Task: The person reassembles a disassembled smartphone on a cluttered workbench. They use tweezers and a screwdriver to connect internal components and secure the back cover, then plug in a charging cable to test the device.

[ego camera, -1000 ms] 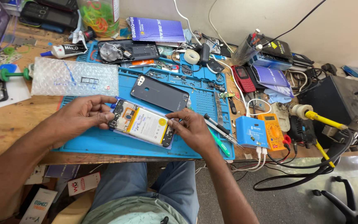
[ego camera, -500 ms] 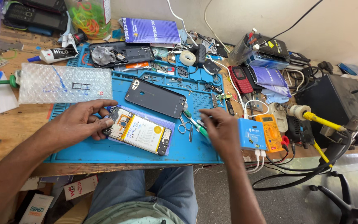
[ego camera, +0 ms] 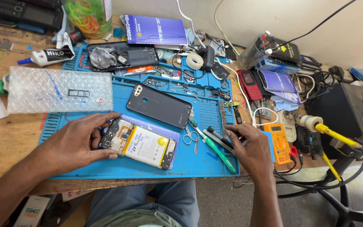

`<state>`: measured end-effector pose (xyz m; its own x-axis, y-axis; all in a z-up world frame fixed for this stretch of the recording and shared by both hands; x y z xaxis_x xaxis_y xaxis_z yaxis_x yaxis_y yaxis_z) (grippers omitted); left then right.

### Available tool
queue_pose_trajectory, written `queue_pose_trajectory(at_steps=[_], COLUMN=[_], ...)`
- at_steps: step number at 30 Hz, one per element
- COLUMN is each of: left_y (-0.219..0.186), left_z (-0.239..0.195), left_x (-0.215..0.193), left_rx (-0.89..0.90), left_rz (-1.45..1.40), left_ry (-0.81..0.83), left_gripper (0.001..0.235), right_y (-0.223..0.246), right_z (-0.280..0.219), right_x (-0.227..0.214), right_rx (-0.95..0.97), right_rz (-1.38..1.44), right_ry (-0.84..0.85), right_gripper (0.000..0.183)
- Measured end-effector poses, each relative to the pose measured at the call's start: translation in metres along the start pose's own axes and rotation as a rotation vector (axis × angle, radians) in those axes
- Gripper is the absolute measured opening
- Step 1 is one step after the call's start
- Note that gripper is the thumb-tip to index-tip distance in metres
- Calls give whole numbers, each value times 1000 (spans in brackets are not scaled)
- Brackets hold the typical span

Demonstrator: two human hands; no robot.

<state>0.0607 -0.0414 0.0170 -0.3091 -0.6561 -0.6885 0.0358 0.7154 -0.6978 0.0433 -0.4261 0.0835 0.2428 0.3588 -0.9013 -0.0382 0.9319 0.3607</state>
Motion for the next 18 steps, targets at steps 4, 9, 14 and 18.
queue_pose_trajectory(at_steps=[4, 9, 14, 18], left_y=[3, 8, 15, 17], left_z=[5, 6, 9, 13], left_x=[1, 5, 10, 13], left_rx=[24, 64, 35, 17], left_rz=[36, 67, 90, 177], left_ry=[9, 16, 29, 26], left_gripper=[103, 102, 103, 104], right_y=[9, 15, 12, 5], right_z=[1, -3, -7, -16], right_x=[11, 20, 27, 26], right_rx=[-89, -2, -35, 2], right_rz=[-53, -228, -207, -127], right_ry=[100, 186, 127, 21], right_gripper=[21, 20, 19, 19])
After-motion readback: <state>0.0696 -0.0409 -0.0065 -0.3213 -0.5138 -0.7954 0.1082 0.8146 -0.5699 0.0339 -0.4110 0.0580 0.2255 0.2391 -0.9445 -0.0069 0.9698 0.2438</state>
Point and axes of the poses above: each hand's wrist, its own z-axis towards the middle knuckle, its own x-axis out of the palm, y = z × x, the point moved 6 cm from there along z, towards the middle knuckle, and after that the axes turned 7 degrees about -y, right-handed, at the moved point
